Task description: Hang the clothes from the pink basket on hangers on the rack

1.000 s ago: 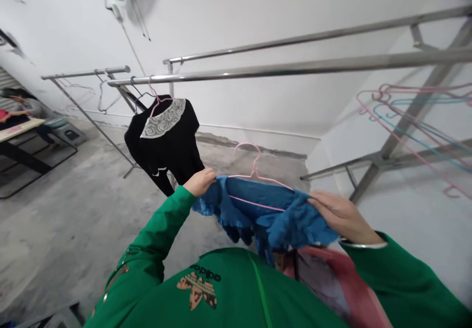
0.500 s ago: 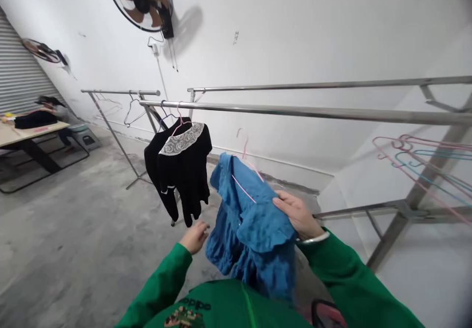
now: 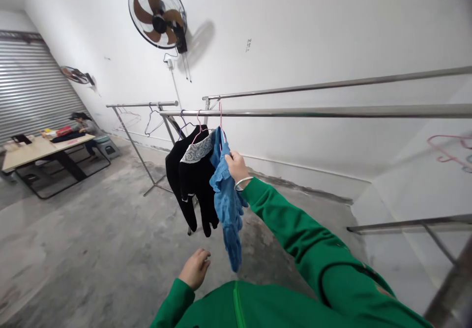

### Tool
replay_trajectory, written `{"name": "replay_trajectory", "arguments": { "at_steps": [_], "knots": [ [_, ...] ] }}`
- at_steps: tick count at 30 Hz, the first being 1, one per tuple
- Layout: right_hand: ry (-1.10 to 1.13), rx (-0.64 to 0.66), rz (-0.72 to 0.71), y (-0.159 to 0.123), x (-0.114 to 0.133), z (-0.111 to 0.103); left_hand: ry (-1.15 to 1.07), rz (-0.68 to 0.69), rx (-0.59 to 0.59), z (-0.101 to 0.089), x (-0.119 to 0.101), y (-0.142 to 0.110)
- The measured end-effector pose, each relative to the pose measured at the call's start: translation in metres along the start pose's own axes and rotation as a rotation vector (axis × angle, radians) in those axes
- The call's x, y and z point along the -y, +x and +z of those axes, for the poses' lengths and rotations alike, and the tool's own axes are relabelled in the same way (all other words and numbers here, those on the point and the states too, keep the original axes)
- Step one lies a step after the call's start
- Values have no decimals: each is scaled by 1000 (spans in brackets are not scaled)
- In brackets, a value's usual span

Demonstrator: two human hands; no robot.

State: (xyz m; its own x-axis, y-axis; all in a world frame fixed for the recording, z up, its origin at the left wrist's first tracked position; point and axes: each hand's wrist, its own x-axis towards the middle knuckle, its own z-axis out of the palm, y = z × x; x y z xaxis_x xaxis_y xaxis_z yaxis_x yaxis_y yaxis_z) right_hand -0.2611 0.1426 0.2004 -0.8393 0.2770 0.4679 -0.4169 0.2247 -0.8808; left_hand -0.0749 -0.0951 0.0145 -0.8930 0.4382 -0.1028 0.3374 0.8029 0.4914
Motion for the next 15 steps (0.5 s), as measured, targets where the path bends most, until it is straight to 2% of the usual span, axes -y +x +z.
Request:
{"name": "replay_trajectory", "arguments": {
  "at_steps": [5, 11, 13, 15],
  "knots": [
    [-79, -34, 3, 9, -10, 28, 10, -66, -6, -3, 11, -14],
    [-153, -57, 61, 15, -17, 36, 33, -103, 42, -5, 5, -13],
    [-156, -32, 66, 7, -18, 37, 52, -108, 68, -3, 1, -12],
    [-144, -10, 52, -12, -22, 35, 63, -103, 91, 0, -3, -10]
  ]
}}
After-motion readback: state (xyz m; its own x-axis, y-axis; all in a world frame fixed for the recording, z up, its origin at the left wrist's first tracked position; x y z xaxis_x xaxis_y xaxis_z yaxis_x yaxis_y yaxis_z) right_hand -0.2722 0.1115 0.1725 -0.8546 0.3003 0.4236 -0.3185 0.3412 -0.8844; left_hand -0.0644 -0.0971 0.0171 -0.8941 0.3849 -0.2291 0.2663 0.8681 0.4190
